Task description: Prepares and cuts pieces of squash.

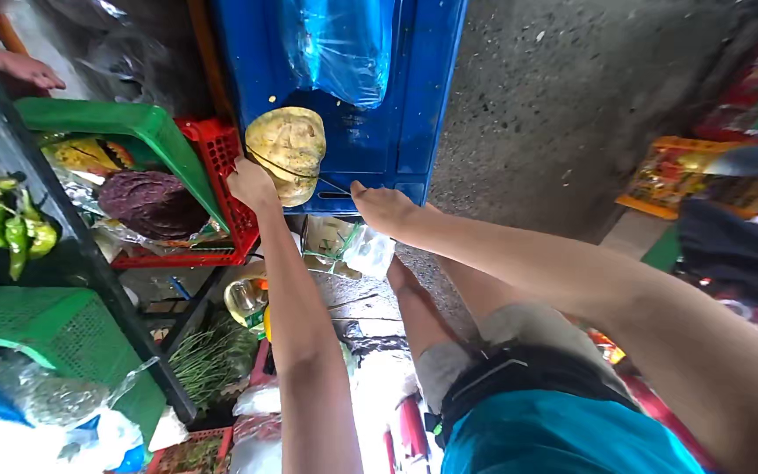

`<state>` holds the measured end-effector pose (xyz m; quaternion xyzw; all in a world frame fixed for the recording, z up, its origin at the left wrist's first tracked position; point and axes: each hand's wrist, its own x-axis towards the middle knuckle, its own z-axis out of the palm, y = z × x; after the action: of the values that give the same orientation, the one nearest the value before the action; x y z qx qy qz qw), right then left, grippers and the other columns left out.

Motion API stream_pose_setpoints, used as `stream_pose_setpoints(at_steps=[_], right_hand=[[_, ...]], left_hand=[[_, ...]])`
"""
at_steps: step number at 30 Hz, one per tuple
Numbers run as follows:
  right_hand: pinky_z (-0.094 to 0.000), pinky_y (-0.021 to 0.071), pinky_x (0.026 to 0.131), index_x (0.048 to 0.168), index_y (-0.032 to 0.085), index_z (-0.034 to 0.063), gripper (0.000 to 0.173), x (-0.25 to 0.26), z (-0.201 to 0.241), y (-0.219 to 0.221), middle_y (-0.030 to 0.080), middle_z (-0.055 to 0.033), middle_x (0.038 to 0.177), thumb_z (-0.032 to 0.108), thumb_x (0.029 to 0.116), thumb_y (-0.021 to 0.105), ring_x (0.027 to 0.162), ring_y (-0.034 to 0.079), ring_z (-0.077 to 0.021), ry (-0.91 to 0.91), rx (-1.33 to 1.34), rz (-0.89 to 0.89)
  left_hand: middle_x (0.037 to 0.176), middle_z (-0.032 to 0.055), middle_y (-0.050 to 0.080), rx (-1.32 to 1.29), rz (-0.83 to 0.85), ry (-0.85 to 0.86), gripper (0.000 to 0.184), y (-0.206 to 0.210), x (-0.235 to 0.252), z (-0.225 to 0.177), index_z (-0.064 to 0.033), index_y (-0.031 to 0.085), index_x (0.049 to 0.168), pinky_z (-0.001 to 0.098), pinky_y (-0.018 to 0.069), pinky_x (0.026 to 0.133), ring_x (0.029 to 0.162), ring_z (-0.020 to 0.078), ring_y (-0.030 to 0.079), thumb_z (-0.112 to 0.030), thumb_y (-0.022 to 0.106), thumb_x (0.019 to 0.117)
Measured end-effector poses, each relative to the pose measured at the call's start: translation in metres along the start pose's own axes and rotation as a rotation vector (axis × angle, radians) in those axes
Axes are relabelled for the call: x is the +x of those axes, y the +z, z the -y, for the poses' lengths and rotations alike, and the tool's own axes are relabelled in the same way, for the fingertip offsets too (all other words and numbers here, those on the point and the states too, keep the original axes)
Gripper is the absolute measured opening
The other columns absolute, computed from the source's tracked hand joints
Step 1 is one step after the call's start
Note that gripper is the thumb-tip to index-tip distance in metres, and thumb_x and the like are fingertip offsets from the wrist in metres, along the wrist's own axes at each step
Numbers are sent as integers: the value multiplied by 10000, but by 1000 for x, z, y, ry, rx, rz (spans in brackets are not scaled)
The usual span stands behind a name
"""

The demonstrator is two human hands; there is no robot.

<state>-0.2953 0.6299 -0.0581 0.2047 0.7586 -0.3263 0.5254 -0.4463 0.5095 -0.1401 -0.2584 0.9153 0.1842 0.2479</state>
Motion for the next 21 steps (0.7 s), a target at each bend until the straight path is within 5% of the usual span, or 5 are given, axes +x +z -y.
stream_pose_setpoints(at_steps=[9, 12, 16, 19, 21], right_hand=[[-630, 566, 823, 1478, 401, 82, 401, 86, -20, 25, 685, -262, 1128, 82, 1079, 439, 1039, 694, -480, -118, 86, -142], [-630, 562, 840, 1476, 392, 84, 424, 110, -14, 27, 681, -264, 1127, 42, 1060, 463, 1055, 687, -480, -168, 106, -145], [-588, 578, 781, 1402, 436, 71, 308, 109, -21, 25, 684, -243, 1068, 102, 1099, 388, 996, 706, -453, -188, 26, -217], [-564, 577, 717, 1409, 463, 81, 359, 93, -41, 30, 684, -237, 1027, 271, 1133, 333, 895, 714, -445, -255, -20, -304], [-565, 575, 646, 1338, 546, 81, 414, 78, -66, 38, 677, -244, 1001, 368, 1128, 334, 791, 708, -444, -299, 2, -448]], left_hand=[[1379, 203, 601, -36, 135, 37, 554, 12, 18, 34, -32, 586, 1374, 569, 474, 1042, 1287, 322, 578, -398, 276, 1096], [1318, 251, 617, -36, 172, 45, 553, 37, 9, 50, 38, 575, 1350, 568, 495, 1009, 1211, 352, 613, -402, 362, 1092], [1040, 174, 688, -636, 1, -44, 583, 64, -6, 67, 29, 625, 1199, 457, 566, 810, 901, 235, 669, -466, 342, 1078], [1094, 135, 639, -905, -158, -25, 480, 68, -24, 76, 8, 551, 1290, 383, 557, 855, 950, 185, 645, -382, 354, 1091], [1186, 119, 548, -823, -201, 164, 395, 56, -42, 65, 27, 484, 1331, 290, 461, 945, 1049, 143, 551, -256, 332, 1101]])
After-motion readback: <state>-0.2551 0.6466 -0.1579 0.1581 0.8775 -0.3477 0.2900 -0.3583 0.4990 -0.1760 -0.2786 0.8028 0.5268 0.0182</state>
